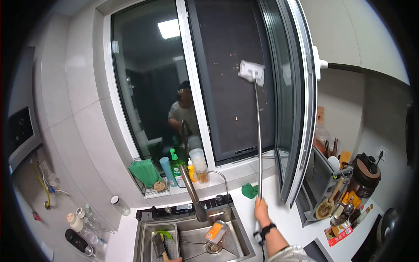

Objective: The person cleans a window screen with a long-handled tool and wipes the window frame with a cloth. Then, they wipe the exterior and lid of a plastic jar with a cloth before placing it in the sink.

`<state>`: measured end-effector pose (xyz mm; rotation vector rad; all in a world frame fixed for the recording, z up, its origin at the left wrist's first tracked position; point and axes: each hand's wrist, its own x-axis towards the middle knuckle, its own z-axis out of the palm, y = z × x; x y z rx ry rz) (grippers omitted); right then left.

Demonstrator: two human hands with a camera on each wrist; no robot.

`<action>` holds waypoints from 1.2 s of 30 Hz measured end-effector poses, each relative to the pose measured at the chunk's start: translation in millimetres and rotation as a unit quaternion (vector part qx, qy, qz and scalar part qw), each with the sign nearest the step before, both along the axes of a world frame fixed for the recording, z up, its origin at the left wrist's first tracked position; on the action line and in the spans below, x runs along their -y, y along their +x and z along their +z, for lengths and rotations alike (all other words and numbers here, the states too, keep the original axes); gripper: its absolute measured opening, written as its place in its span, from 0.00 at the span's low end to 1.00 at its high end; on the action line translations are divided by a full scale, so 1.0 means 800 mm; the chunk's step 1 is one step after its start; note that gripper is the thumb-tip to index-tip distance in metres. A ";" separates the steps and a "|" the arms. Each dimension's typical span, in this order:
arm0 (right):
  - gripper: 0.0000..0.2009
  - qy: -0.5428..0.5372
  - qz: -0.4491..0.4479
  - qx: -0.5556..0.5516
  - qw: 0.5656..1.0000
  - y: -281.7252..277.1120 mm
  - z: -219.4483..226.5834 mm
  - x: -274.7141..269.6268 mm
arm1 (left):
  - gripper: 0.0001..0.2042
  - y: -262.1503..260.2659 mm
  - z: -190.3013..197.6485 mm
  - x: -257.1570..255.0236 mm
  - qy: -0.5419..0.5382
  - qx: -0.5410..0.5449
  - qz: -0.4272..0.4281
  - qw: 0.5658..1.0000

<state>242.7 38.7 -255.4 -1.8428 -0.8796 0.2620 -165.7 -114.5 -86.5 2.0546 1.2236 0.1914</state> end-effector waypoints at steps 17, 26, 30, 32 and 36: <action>0.13 -0.056 0.146 -0.128 0.979 -0.003 0.040 0.101 | 0.27 0.520 -0.095 -0.281 0.343 0.199 0.056 0.916; 0.14 -0.045 0.203 -0.029 0.978 0.086 -0.076 0.166 | 0.16 0.579 -0.158 -0.210 -0.042 0.468 0.168 0.867; 0.16 0.113 0.288 -0.106 0.945 0.090 -0.121 0.168 | 0.15 0.576 -0.129 -0.251 -0.020 0.514 0.161 0.842; 0.21 0.060 0.373 -0.439 0.815 0.075 -0.095 0.180 | 0.13 0.578 -0.094 -0.279 0.054 0.503 0.135 0.852; 0.24 0.078 0.470 -0.544 0.691 0.071 0.022 0.136 | 0.12 0.560 0.039 -0.312 -0.018 0.588 0.043 0.808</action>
